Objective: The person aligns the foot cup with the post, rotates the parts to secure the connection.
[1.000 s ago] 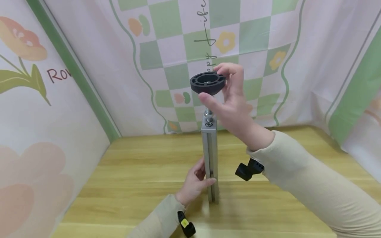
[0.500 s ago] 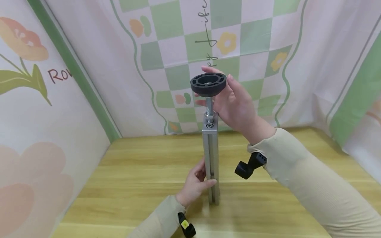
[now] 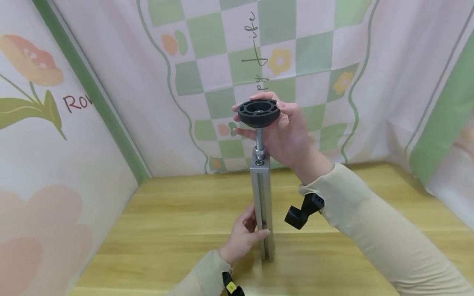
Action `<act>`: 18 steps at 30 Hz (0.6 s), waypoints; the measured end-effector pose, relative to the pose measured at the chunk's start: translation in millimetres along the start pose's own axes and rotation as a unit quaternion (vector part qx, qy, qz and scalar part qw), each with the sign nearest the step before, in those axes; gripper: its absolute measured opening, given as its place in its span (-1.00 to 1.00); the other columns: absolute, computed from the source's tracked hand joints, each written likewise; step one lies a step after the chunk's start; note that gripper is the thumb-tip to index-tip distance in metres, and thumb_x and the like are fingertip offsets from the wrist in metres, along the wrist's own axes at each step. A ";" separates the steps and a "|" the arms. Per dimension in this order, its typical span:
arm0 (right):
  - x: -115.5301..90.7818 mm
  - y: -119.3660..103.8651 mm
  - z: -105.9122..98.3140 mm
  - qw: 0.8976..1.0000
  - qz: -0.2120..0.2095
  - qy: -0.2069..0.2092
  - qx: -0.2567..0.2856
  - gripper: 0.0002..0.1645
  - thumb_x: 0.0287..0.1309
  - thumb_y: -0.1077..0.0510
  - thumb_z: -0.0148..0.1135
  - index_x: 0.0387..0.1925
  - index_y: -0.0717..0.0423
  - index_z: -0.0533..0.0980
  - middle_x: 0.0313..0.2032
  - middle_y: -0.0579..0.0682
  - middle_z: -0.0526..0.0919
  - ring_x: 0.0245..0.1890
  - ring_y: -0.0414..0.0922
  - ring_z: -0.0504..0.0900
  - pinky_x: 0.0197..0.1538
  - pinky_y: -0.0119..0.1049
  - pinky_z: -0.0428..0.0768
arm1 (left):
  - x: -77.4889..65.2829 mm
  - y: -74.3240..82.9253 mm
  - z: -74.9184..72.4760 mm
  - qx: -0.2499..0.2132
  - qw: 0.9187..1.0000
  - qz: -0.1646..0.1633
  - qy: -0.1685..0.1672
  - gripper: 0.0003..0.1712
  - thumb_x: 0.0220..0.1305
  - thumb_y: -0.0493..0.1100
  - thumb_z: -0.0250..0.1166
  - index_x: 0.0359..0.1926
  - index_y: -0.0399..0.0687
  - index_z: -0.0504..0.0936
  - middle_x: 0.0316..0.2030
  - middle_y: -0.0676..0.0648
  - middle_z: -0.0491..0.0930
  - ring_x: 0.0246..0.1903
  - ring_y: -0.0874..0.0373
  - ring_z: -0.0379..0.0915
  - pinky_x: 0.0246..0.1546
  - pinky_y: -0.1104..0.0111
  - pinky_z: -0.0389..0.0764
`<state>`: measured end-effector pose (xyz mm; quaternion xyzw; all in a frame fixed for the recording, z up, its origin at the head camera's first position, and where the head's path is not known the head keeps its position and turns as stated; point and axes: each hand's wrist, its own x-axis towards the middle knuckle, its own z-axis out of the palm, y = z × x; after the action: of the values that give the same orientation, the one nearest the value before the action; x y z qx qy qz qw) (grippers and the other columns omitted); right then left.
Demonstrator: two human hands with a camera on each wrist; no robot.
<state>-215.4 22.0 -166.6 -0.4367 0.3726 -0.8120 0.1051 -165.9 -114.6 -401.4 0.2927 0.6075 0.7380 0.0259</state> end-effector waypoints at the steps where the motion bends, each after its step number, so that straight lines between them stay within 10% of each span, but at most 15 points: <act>1: -0.6 0.5 -0.5 1.000 -0.003 0.000 -0.001 -0.60 0.04 -0.13 0.11 -0.12 -0.04 0.45 -0.08 0.09 0.56 -0.10 -0.05 0.55 0.03 -0.10 0.51 | -0.1 -0.9 0.6 0.000 1.000 -0.003 0.002 -0.10 0.15 -0.37 0.28 0.45 -0.16 0.04 0.30 -0.37 0.23 0.12 0.28 0.34 0.16 0.46 0.36; 18: -6.1 3.4 -7.4 0.999 -0.033 -0.008 0.030 -0.55 0.07 -0.03 0.28 -0.05 -0.01 0.35 -0.14 0.04 0.50 -0.09 -0.09 0.51 0.07 -0.20 0.47 | 0.5 0.1 0.4 0.008 1.000 -0.007 0.000 -0.09 0.17 -0.34 0.28 0.46 -0.15 0.01 0.35 -0.35 0.16 0.14 0.30 0.29 0.17 0.47 0.35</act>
<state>-218.1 26.4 -175.4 -0.4518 0.3328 -0.8223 0.0944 -166.1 -114.1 -401.1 0.2885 0.6156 0.7328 0.0284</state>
